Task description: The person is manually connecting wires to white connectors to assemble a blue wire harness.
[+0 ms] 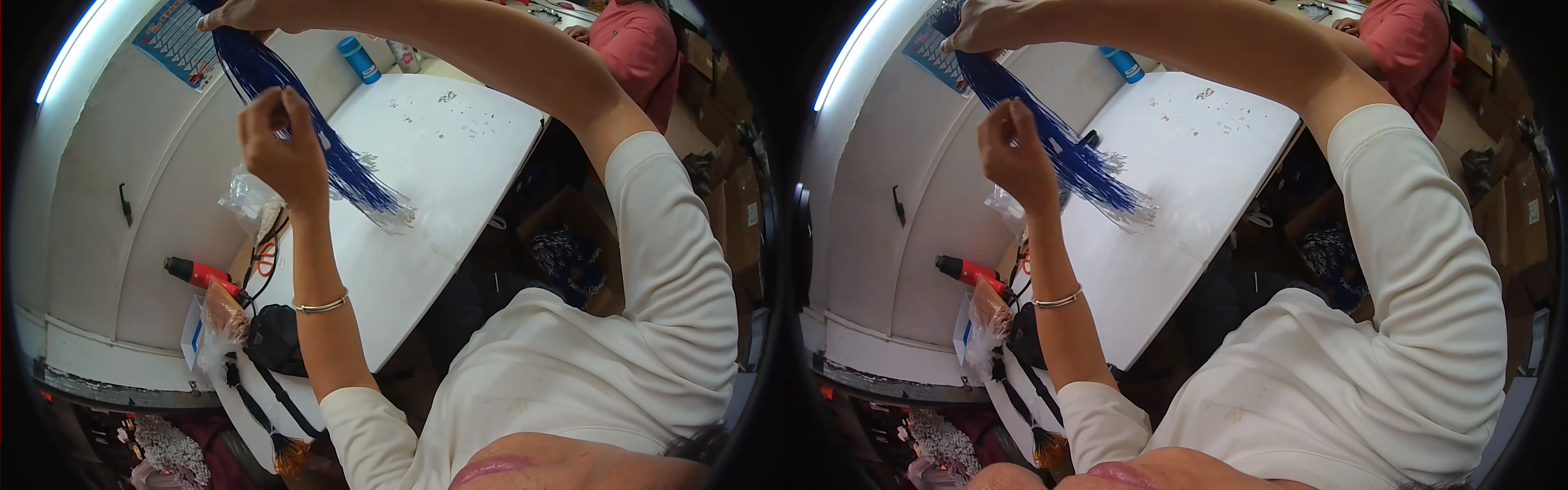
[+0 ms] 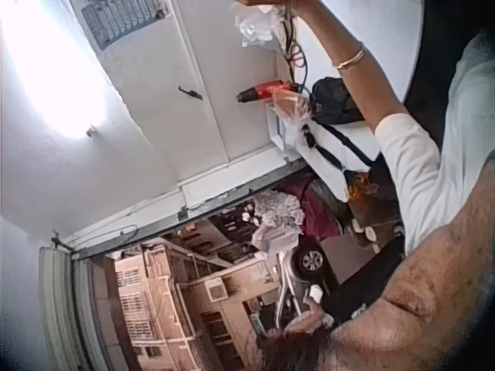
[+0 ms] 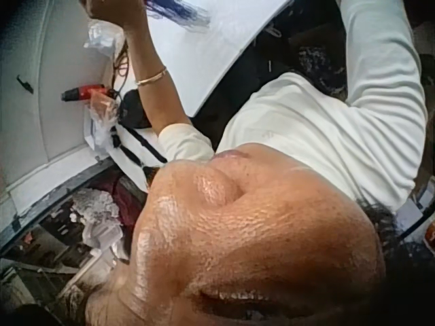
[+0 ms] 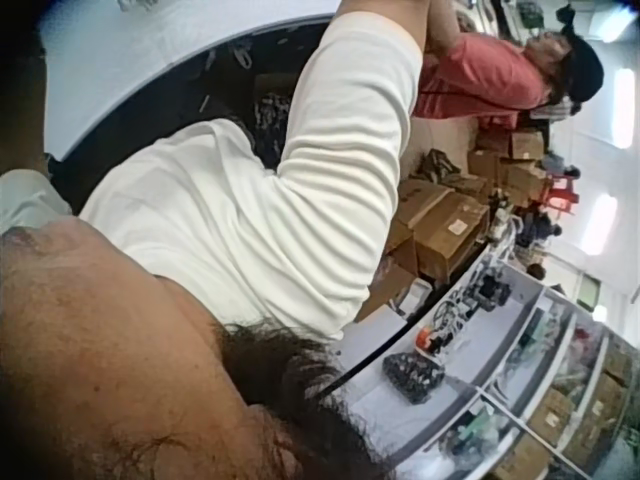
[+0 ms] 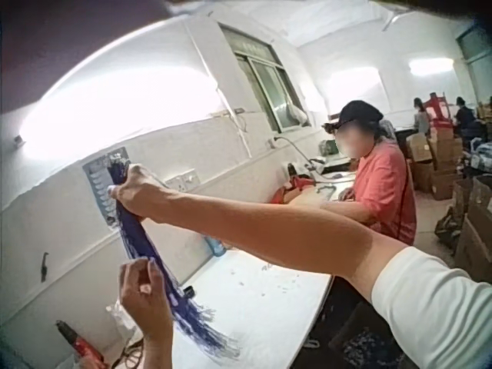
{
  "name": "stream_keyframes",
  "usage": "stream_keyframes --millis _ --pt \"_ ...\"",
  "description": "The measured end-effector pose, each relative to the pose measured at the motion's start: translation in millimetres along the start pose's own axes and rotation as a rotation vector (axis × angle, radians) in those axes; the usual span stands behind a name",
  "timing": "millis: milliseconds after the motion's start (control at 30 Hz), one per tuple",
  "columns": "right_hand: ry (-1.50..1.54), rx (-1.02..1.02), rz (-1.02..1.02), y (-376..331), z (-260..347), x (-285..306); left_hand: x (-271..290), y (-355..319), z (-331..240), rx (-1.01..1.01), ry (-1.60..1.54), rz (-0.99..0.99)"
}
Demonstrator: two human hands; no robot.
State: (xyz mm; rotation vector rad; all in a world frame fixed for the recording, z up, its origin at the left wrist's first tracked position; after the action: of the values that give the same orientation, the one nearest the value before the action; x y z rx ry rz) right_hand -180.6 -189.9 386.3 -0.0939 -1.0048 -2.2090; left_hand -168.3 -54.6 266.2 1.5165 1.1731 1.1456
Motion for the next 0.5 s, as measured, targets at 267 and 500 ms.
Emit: stream_keyframes --millis 267,500 --pt "0.191 0.055 -0.197 -11.9 18.9 44.8 -29.7 -130.6 -2.9 -0.323 0.222 0.323" --pt "0.731 0.053 -0.023 18.6 -16.5 53.9 24.3 -101.5 9.2 -0.191 -0.024 0.117"
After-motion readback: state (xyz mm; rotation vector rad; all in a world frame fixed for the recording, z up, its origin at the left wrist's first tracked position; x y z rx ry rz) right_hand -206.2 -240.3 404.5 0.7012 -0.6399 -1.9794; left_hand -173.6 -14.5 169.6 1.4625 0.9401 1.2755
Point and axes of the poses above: each hand's wrist, its own y-axis towards the middle knuckle, its own x-axis out of the back of the hand, z = x × y, the point moved 9 cm from there along y, towards the middle knuckle, and after that the axes turned 6 degrees about y, right-handed, at the moved point
